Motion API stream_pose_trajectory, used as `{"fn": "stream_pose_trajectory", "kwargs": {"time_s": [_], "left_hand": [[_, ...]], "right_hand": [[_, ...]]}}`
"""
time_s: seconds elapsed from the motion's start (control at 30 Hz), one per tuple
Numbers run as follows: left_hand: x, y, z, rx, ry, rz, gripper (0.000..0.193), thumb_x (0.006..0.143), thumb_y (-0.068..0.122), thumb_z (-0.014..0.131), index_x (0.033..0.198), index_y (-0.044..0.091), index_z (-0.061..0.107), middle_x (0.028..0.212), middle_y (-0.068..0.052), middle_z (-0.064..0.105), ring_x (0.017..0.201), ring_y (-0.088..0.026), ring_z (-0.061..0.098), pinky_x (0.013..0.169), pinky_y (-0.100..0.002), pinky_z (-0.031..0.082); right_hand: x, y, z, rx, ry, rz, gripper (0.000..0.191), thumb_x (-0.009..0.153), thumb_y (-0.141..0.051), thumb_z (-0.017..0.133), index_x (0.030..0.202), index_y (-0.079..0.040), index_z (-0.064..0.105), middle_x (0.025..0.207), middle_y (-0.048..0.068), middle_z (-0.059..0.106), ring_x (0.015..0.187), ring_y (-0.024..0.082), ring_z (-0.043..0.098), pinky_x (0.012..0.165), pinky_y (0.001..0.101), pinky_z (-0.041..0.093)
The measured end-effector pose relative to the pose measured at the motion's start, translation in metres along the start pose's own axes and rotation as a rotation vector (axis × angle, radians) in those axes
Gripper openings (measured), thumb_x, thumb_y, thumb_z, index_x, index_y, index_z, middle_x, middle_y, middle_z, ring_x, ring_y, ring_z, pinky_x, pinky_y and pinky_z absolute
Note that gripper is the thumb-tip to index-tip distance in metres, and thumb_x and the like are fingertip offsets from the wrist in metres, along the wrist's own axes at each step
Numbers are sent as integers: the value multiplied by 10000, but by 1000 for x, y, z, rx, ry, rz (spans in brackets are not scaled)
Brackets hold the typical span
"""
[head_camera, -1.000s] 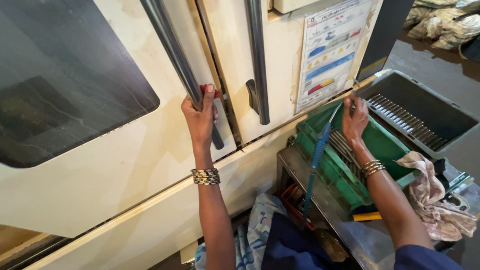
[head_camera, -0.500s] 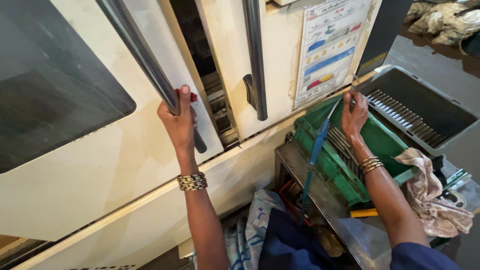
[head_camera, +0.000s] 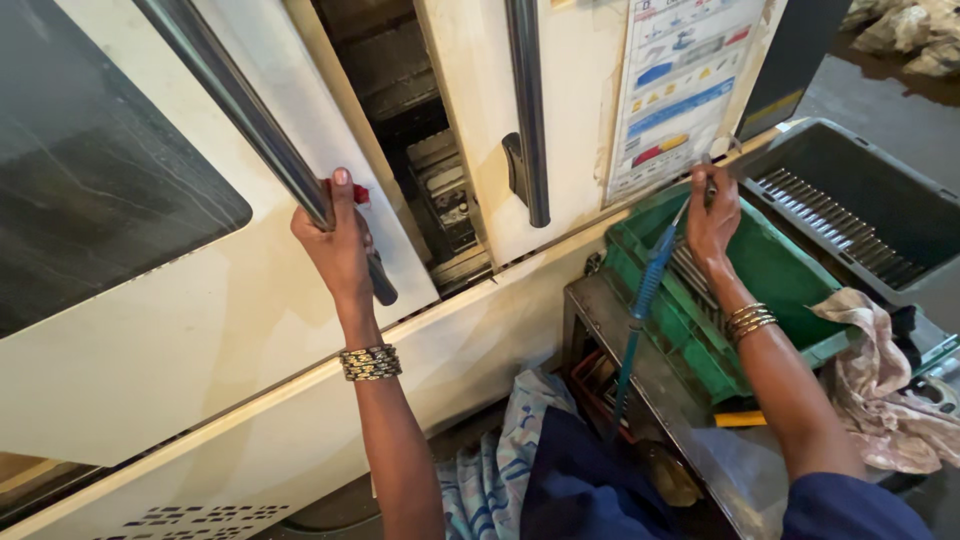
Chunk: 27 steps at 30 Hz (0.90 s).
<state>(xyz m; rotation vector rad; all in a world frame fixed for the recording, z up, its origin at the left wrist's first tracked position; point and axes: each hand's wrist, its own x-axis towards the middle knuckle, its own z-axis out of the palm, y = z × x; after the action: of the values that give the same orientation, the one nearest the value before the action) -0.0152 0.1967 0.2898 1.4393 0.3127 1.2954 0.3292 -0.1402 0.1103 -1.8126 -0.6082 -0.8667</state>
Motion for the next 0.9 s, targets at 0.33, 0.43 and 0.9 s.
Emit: {"fn": "stream_pose_trajectory", "kwargs": {"time_s": [0.33,0.43,0.9], "left_hand": [[4,-5,0,-15,9,16,338,1035,312,673,862,23,647,731,-59,685,429,-38,460,385,-230,348],[4,-6,1,-12,18,18,341,1036,313,677,853,27,644,726,-53,681,434,-36,462,391,-229,352],[-6,-9,17,-33,88,-25,337,977,349,739,852,54,633,621,-5,598,424,-45,465,379,-228,355]], "right_hand": [[2,6,7,23,-7,98,328,1140,-350,550,1159,-48,677,1118,164,675,1037,357,648,916,446,497],[1,7,8,-9,6,40,327,1157,-341,555,1153,-40,683,1129,173,678,1062,370,641,928,459,490],[-5,38,-3,-89,35,28,287,1167,-329,581,1152,-65,694,1102,158,689,1024,364,650,884,463,496]]}}
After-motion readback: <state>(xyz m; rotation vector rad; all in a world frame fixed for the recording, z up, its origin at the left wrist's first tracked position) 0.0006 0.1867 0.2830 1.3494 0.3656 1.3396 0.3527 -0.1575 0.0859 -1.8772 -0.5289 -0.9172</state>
